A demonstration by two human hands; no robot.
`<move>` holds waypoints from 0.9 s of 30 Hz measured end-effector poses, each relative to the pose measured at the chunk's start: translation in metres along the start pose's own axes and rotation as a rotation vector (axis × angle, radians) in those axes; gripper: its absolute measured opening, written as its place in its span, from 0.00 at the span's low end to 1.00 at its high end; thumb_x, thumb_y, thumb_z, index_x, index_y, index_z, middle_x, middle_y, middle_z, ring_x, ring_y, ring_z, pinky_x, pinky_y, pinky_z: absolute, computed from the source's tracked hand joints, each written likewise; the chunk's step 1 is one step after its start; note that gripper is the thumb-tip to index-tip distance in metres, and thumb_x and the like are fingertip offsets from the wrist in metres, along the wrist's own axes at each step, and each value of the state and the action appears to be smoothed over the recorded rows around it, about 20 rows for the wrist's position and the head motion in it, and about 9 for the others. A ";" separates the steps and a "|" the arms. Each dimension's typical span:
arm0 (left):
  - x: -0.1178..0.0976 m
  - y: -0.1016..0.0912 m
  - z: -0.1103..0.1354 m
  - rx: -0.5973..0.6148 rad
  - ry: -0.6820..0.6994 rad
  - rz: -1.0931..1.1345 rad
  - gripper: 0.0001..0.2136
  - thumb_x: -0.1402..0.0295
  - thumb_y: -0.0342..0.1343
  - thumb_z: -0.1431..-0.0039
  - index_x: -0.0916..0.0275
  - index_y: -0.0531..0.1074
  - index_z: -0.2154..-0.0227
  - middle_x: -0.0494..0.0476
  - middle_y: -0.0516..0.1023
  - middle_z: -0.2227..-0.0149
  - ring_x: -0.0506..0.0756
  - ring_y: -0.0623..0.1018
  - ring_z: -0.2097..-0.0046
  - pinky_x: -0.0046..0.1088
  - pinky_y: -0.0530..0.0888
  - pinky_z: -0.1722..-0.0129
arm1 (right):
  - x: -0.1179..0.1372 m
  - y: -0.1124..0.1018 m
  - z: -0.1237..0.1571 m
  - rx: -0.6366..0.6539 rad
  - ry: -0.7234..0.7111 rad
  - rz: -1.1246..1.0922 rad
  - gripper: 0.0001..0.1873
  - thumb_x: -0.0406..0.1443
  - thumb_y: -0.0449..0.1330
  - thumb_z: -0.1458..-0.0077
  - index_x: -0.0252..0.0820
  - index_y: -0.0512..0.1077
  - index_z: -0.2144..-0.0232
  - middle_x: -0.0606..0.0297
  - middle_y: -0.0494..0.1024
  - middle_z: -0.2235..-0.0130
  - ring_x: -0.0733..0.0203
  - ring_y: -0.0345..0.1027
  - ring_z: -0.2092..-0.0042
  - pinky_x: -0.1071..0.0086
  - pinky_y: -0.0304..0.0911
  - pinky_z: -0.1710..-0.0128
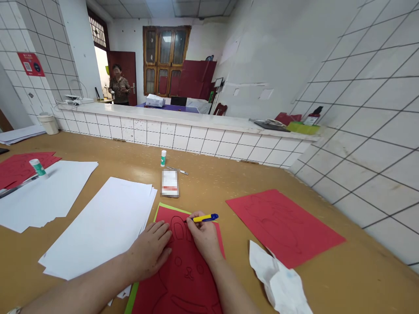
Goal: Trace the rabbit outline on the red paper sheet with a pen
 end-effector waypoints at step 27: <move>-0.001 -0.001 0.001 -0.073 0.019 -0.018 0.13 0.67 0.46 0.44 0.67 0.66 0.58 0.63 0.69 0.53 0.59 0.67 0.51 0.38 0.64 0.50 | -0.007 0.004 -0.001 0.036 -0.021 0.021 0.07 0.41 0.54 0.59 0.43 0.63 0.79 0.72 0.59 0.82 0.66 0.52 0.79 0.72 0.49 0.79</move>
Point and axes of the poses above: each hand's wrist, its own z-axis away from the middle knuckle, its own y-axis out of the palm, x = y × z, the point moved 6 cm from there along -z, towards the middle knuckle
